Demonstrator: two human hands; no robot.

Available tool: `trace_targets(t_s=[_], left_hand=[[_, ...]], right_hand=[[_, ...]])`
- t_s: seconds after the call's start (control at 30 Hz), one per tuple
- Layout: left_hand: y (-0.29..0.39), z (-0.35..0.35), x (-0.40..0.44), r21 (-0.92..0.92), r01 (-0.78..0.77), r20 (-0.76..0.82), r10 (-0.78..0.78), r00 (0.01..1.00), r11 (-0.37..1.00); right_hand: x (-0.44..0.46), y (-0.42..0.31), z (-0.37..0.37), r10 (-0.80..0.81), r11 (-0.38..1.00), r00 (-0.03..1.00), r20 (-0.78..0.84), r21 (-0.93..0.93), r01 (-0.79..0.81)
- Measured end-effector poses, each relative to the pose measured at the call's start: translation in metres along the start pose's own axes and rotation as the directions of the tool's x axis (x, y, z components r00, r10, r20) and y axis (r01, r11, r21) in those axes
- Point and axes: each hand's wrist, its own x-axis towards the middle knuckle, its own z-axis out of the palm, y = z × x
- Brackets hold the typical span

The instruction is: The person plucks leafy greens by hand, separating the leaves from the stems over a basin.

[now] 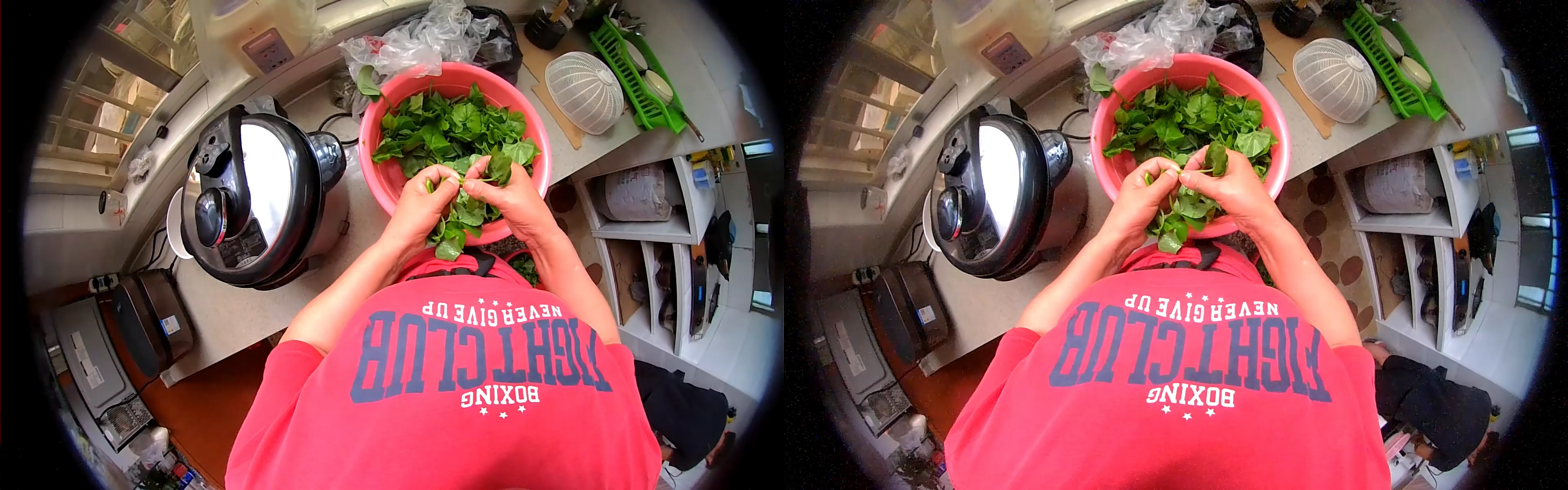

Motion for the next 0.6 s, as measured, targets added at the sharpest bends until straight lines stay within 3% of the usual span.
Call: trace_targets(t_s=[0.13,0.27,0.33,0.4,0.47,0.57,0.6], left_hand=[[-0.004,-0.002,0.000,-0.031,-0.040,-0.042,0.039,0.998,0.999],[-0.002,-0.005,0.001,-0.224,-0.067,-0.049,0.057,0.997,0.972],[-0.003,-0.005,0.001,-0.461,0.037,0.038,-0.022,0.999,0.887],[-0.003,-0.003,0.001,-0.475,0.043,0.042,-0.026,0.999,0.879],[-0.006,-0.001,0.001,-0.489,0.053,0.048,-0.034,0.998,0.871],[-0.012,0.003,0.002,-0.351,-0.013,0.010,0.018,1.000,0.936],[-0.013,0.005,0.001,-0.242,-0.066,-0.030,0.060,0.998,0.968]], right_hand=[[-0.006,-0.002,0.008,-0.016,0.988,1.000,-0.018,0.154,0.018],[-0.002,0.013,0.007,-0.049,0.896,0.998,0.043,0.443,0.025],[-0.002,0.014,0.010,-0.059,0.837,0.994,0.095,0.548,-0.003],[-0.003,0.011,0.018,-0.009,0.747,0.997,0.079,0.663,-0.046],[-0.003,0.015,0.020,0.007,0.746,0.996,0.088,0.663,-0.064],[-0.004,0.019,0.022,-0.031,0.805,0.999,0.041,0.593,0.001],[-0.005,0.019,0.022,-0.045,0.901,0.998,-0.042,0.431,0.059]])
